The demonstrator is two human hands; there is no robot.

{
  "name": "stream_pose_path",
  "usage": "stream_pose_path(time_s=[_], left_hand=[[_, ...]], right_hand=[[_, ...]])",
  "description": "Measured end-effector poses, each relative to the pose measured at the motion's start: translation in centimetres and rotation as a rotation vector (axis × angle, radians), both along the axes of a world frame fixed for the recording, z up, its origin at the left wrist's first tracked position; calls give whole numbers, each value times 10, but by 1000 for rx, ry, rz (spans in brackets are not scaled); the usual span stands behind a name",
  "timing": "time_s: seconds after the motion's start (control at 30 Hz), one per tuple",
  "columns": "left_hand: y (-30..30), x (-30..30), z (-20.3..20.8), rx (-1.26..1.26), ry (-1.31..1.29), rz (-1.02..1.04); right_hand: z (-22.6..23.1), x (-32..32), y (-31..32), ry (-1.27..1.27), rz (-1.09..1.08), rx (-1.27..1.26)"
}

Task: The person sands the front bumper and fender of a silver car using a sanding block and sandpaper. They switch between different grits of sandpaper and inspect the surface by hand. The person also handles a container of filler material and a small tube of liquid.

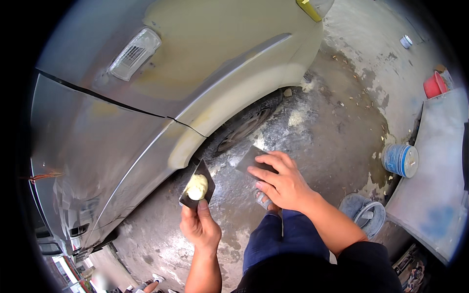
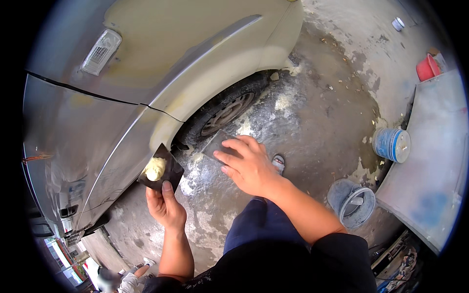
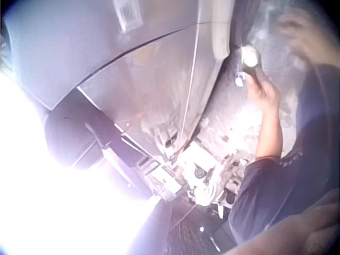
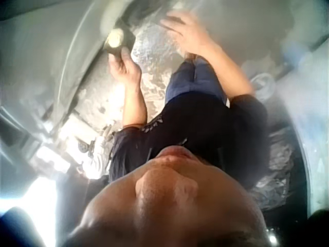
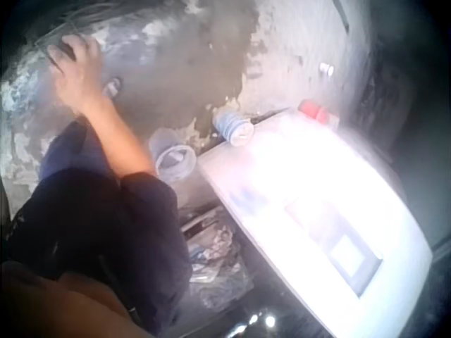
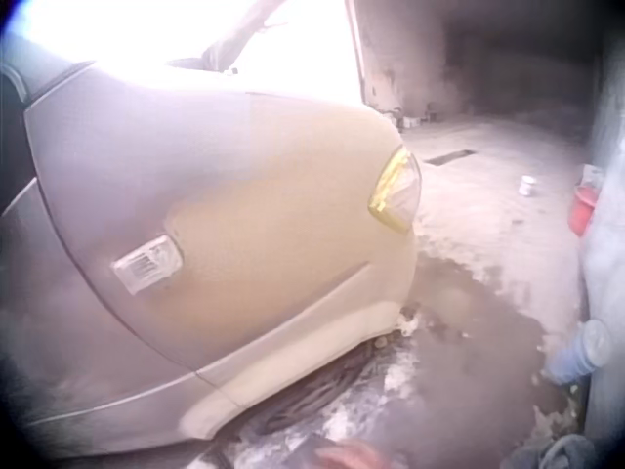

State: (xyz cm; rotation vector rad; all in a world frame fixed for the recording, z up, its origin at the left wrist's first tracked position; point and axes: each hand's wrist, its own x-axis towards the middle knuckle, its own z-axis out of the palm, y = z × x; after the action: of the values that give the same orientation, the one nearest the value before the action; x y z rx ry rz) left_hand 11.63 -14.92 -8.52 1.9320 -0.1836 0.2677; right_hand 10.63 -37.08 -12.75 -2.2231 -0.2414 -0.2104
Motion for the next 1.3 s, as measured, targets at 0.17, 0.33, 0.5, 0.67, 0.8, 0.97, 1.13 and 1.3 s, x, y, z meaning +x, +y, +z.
stream_pose_path(time_s=[0.17,0.33,0.5,0.67,0.8,0.97,1.13,1.3], left_hand=[[40,-22,-43,-458,462,52],[70,-75,-86,-632,771,144],[71,-97,-104,-691,894,195],[74,-98,-110,-697,885,210],[79,-95,-115,-658,900,197],[86,-97,-125,-638,906,184],[67,-81,-121,-697,894,192],[66,-80,-120,-686,882,144]], right_hand=[[-42,24,-19,66,-244,45],[-68,55,-26,25,-359,-99],[-74,104,-10,-89,-392,-285],[-81,134,5,-238,-415,-342],[-85,144,12,-231,-432,-369],[-89,148,19,-235,-446,-369],[-83,140,12,-177,-398,-436],[-73,140,11,-227,-424,-396]])
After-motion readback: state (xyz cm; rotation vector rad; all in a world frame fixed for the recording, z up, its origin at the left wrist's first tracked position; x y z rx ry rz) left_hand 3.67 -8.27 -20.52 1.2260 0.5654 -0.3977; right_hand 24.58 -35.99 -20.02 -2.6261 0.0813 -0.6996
